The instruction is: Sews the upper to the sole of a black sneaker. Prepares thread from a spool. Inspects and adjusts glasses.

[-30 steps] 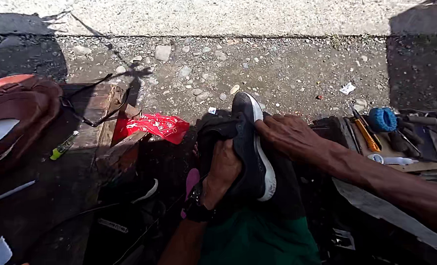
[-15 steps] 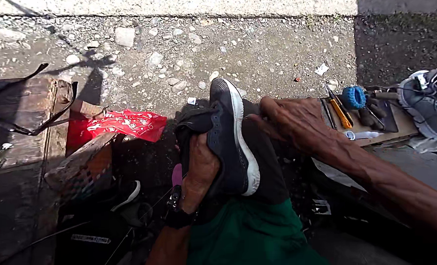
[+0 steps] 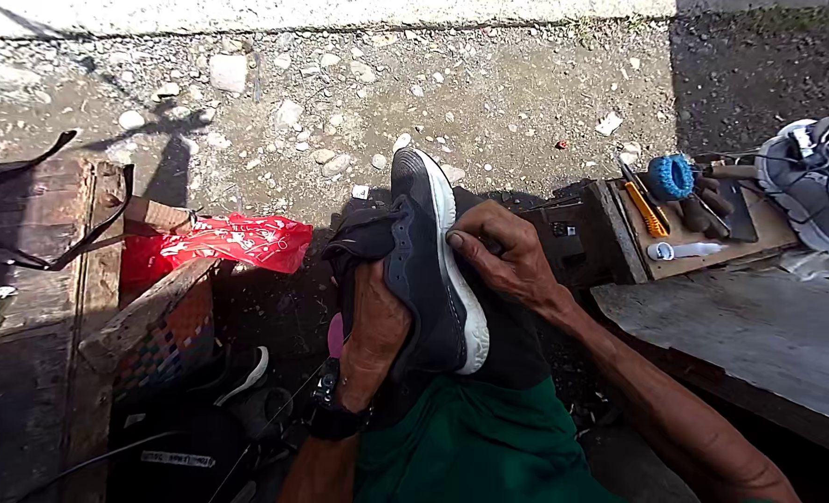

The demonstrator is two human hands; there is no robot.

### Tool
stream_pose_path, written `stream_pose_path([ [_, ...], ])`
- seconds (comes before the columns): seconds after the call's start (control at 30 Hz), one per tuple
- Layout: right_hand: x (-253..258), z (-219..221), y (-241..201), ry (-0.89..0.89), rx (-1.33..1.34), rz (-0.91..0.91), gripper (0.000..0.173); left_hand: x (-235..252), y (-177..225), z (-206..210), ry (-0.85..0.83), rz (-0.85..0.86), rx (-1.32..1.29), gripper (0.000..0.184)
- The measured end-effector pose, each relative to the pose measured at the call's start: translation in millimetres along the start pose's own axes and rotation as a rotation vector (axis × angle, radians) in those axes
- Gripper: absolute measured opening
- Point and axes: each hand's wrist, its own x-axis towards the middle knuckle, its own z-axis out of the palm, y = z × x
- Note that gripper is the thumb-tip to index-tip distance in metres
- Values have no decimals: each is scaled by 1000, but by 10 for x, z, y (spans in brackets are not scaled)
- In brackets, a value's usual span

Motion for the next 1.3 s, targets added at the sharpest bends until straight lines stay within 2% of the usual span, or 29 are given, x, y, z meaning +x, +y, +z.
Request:
stream_pose_path([
  [0.1, -17, -162, -153, 22, 303, 114, 15, 0, -1, -17, 3, -15, 2, 43],
  [0.23, -65, -441, -266, 80, 749, 147, 22, 4, -25, -16, 14, -8, -25, 42],
  [0.33, -117, -521, -344, 7, 838, 281, 27, 10, -72, 0, -2, -13, -63, 42],
  [0.43, -147, -687, -510, -25, 789, 399, 27, 2, -132, 38, 18, -15, -99, 40],
  [0.6, -224, -690, -450, -156, 924, 406, 24, 15, -129, 95, 40, 23, -156, 35],
  [0.7, -270, -736, -416, -182, 789, 421, 15, 39, -94, 117, 47, 20, -133, 33],
  [0.83, -286, -704, -293, -126, 342, 516, 8, 12, -59, 75, 38, 42, 154, 30],
  [0.9, -271, -705, -271, -152, 94, 404, 3, -7, -25, -30, 20, 28, 258, 28],
  [0.97, -259, -638, -227, -153, -103, 232, 13, -28, -46, -141, -2, 11, 283, 27],
  [1.1, -162, -509, -210, -137, -48, 162, 18, -207, -93, -307, -20, -14, 212, 22],
  [1.23, -136, -413, -71, -60, -205, 66, 23, -392, -39, -392, 4, -38, 211, 26],
  [1.3, -118, -376, -102, -40, -91, 77, 22, -464, -33, -411, 13, -53, 212, 27],
])
